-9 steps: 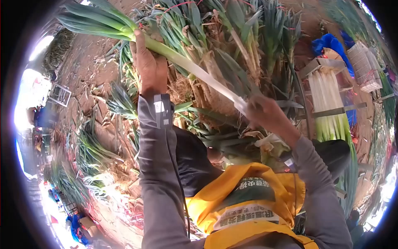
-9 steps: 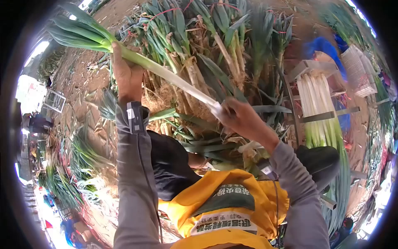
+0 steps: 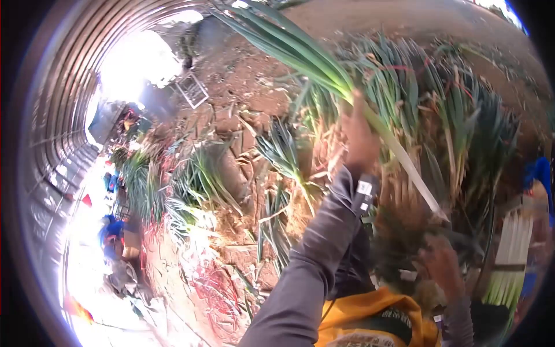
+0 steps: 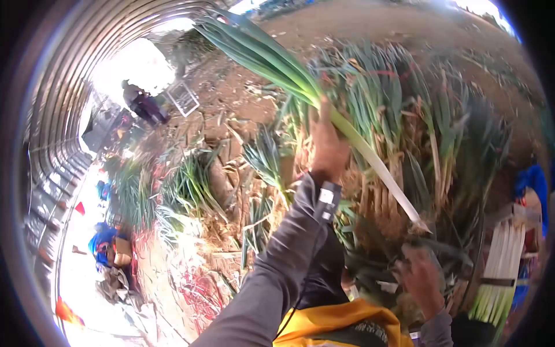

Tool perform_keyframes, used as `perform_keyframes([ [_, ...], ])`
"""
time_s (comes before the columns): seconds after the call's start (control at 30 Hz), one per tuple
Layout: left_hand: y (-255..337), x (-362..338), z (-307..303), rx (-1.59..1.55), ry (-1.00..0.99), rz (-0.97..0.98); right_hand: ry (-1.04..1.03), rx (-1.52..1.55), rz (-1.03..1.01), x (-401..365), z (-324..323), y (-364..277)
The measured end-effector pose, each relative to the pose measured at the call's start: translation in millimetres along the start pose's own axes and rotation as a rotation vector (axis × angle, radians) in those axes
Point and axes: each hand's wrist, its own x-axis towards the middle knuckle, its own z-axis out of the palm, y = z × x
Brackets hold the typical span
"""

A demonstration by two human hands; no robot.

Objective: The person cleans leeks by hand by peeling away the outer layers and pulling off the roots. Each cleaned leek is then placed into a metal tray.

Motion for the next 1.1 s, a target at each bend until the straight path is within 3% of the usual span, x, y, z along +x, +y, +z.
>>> perform_keyframes([
  [0.03,4.5,3.1,8.1,-0.002,0.009,0.03,0.336,-0.202,-0.078,15.0,-13.6,-17.7],
  [0.07,5.1,3.9,13.9,-0.364,0.113,-0.05,0.67,-0.395,-0.149,25.4,-20.7,-25.3],
  [0.1,2.5,5.4,17.3,-0.726,0.211,-0.132,0.676,-0.395,-0.168,35.4,-24.1,-24.4],
  [0.17,-36.8,8.4,10.7,-0.608,0.23,-0.034,0.486,-0.574,0.194,55.3,-11.2,-2.2],
  [0.2,-44.1,11.2,7.1,-0.508,0.242,0.051,0.488,-0.571,0.19,52.1,-3.6,15.3],
  [0.27,-33.8,4.8,-4.4,-0.347,0.27,0.001,0.512,-0.491,0.063,46.3,10.3,51.3],
  [0.33,-48.4,3.0,-15.7,-0.052,0.297,0.111,0.473,-0.513,0.109,37.4,3.5,37.5],
  [0.37,-53.7,6.8,-25.0,-0.353,0.22,-0.121,0.49,-0.514,-0.023,36.7,2.8,52.2],
  [0.4,-58.6,8.1,-25.7,-0.358,0.219,-0.117,0.507,-0.515,-0.161,38.9,-1.8,55.7],
  [0.47,-67.4,5.0,-29.5,-0.05,0.122,0.051,0.572,-0.569,-0.253,41.3,-17.1,56.1],
  [0.5,-74.3,1.7,-28.5,0.365,0.219,0.334,0.635,-0.617,-0.338,42.6,-21.5,54.6],
  [0.53,-67.3,7.7,-29.1,0.368,0.221,0.34,0.639,-0.615,-0.344,38.3,-20.5,73.6],
  [0.6,-47.5,17.9,-24.1,-0.751,0.316,-0.168,0.403,0.484,0.636,14.0,-8.3,125.5],
  [0.63,-43.4,17.4,-16.8,-0.758,0.322,-0.168,0.487,1.211,0.512,16.5,11.0,117.9],
  [0.67,-40.9,12.7,-5.5,-0.822,0.316,-0.23,0.49,1.207,0.524,13.9,16.7,114.5],
  [0.7,-39.3,8.1,7.2,-0.882,0.303,-0.292,0.577,0.611,0.187,21.7,14.0,83.0],
  [0.73,-36.8,-3.3,18.5,-0.757,0.124,-0.223,0.615,0.007,-0.154,36.5,6.9,49.4],
  [0.77,-38.9,-19.0,28.1,-0.626,-0.048,-0.149,0.44,0.261,0.07,39.2,-17.9,10.3],
  [0.8,-60.3,-24.7,36.9,-0.202,-0.139,-0.176,0.444,0.263,0.067,55.7,-30.2,-7.6],
  [0.83,-51.4,-39.6,56.9,-0.71,-0.084,-0.493,0.525,0.399,0.077,71.2,-43.2,-20.5],
  [0.87,-44.6,-57.6,74.8,-0.87,-0.136,-0.458,0.606,0.533,0.087,81.3,-53.2,-25.3],
  [0.9,-53.9,-68.2,85.2,-0.784,-0.184,-0.52,0.61,0.533,0.086,91.0,-55.2,-21.0],
  [0.97,-35.7,-87.0,99.0,-0.702,-0.198,-0.583,0.805,0.822,0.03,112.2,-48.6,-8.3],
  [1.0,-25.6,-93.8,106.8,-0.62,-0.207,-0.646,0.803,0.825,0.03,116.8,-47.8,-8.0],
  [1.07,-13.1,-107.7,117.3,-0.581,-0.257,-0.668,0.963,0.128,-0.173,117.9,-46.9,-15.2],
  [1.1,-9.9,-114.9,120.2,-0.543,-0.318,-0.689,0.754,0.393,0.111,108.6,-56.3,-35.3],
])
